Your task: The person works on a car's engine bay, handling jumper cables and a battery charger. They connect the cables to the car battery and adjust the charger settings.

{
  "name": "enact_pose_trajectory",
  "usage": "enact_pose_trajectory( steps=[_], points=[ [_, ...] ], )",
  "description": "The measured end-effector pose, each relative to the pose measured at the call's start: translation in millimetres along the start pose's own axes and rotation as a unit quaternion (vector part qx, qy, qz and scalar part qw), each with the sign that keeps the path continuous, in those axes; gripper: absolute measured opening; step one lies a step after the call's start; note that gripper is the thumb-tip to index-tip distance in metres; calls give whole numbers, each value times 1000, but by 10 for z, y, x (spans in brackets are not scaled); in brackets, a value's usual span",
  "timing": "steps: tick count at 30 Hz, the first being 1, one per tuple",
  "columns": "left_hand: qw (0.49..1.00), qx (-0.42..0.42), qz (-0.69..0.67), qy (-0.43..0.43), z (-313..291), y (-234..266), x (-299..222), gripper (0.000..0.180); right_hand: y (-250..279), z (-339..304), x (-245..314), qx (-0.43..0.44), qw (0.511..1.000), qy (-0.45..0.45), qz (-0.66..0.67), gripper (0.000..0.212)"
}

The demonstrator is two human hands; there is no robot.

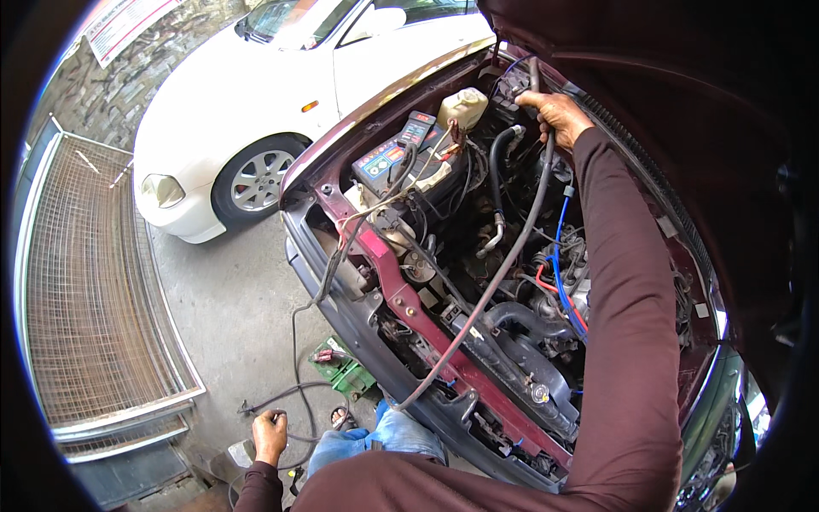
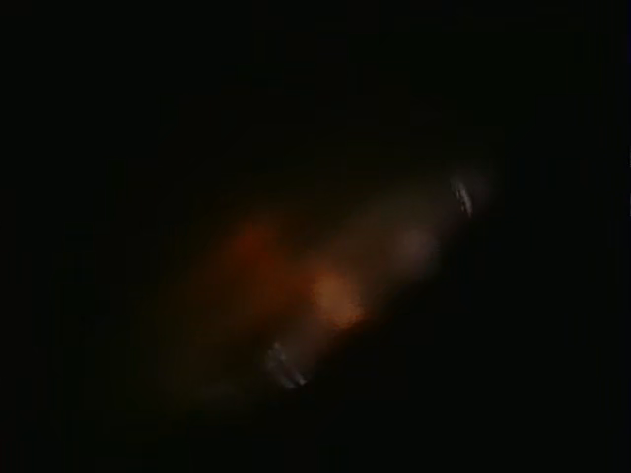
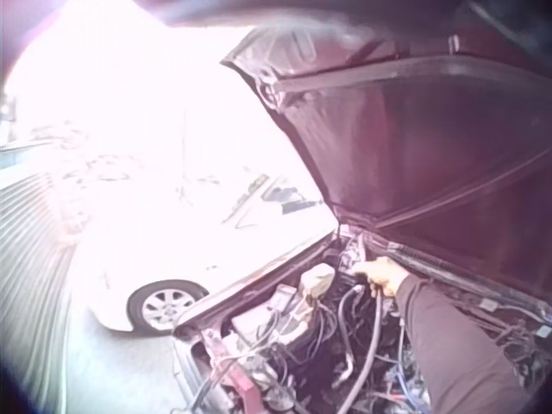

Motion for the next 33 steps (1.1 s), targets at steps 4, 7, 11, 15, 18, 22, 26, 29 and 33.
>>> enact_pose_trajectory(
  steps=[4,7,11,15,18,22,26,29,33],
  points=[
    [1000,2,26,8,157,-9,-184,24,92,540,-126,-28,993,11,-117,31],
    [999,-24,24,3,361,-30,-188,24,66,842,-172,-94,921,50,-376,34],
    [996,-54,-62,-23,638,48,-573,21,-108,1070,-517,-45,849,23,-526,38],
    [963,-178,-65,-193,1262,588,-1567,18,-47,1114,-615,61,967,-141,-203,42],
    [924,-239,-38,-295,1970,980,-2334,17,-168,1086,-538,1,994,-98,47,60],
    [878,-258,-11,-403,3119,1127,-3516,22,82,1214,-451,55,968,-161,185,28],
    [883,-226,63,-405,4067,1018,-4275,28,159,1179,-184,76,953,-194,222,25],
    [839,-337,132,-407,4798,717,-4303,29,-7,1186,36,10,971,-174,166,13],
    [860,-276,198,-380,4814,324,-4451,29,-167,1230,-174,-24,972,-89,-218,28]
  ],
)
Point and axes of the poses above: each hand's wrist, its own z-axis towards the middle knuckle, its own y-axis out of the back of the hand, x = y × z, the point moved 1 cm from there along z, towards the middle knuckle, and after that the axes turned 7 degrees about x, right-handed, at the moved point
